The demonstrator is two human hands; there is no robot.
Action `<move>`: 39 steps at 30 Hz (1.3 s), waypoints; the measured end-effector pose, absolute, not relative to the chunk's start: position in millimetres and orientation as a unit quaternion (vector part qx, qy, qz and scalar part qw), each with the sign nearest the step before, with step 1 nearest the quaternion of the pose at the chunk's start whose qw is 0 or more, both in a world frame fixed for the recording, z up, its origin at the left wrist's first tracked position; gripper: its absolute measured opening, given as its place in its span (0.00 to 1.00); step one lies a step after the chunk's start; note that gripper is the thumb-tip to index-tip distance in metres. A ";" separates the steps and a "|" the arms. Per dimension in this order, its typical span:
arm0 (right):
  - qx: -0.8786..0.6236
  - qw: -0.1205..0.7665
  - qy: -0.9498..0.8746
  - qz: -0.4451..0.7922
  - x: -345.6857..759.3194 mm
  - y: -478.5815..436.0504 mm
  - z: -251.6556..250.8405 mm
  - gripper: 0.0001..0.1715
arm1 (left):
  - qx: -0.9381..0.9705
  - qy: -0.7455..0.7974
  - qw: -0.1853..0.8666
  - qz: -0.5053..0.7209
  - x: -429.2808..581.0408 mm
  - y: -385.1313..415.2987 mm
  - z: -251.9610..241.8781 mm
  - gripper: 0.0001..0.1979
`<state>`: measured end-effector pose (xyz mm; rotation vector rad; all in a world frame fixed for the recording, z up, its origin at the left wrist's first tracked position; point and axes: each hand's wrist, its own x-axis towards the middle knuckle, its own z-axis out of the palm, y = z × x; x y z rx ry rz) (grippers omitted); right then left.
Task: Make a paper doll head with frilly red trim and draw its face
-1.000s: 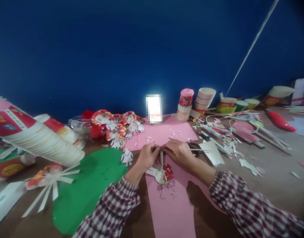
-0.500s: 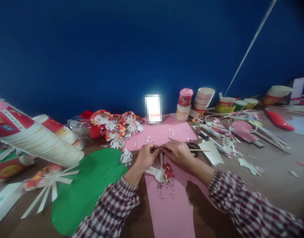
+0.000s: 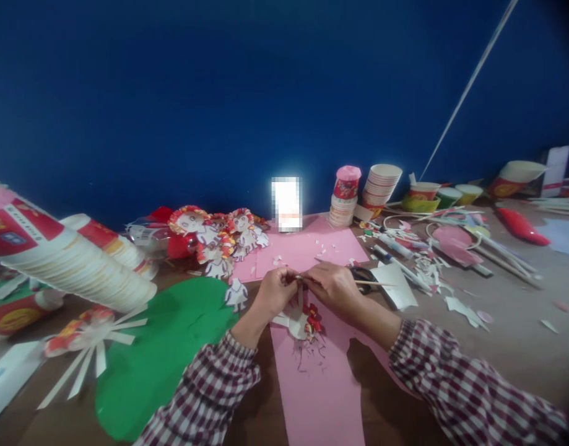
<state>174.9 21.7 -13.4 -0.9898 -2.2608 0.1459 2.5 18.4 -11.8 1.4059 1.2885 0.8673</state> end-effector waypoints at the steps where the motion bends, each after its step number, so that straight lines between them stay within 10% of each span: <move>1: -0.377 0.331 -0.863 0.053 174.9 21.6 -13.4 0.11 | 0.566 0.533 0.516 0.359 3.4 18.0 -11.3 0.07; 39: -0.414 0.297 -0.860 0.008 172.4 19.9 -12.7 0.10 | 0.592 0.521 0.497 0.363 -0.7 18.3 -3.9 0.13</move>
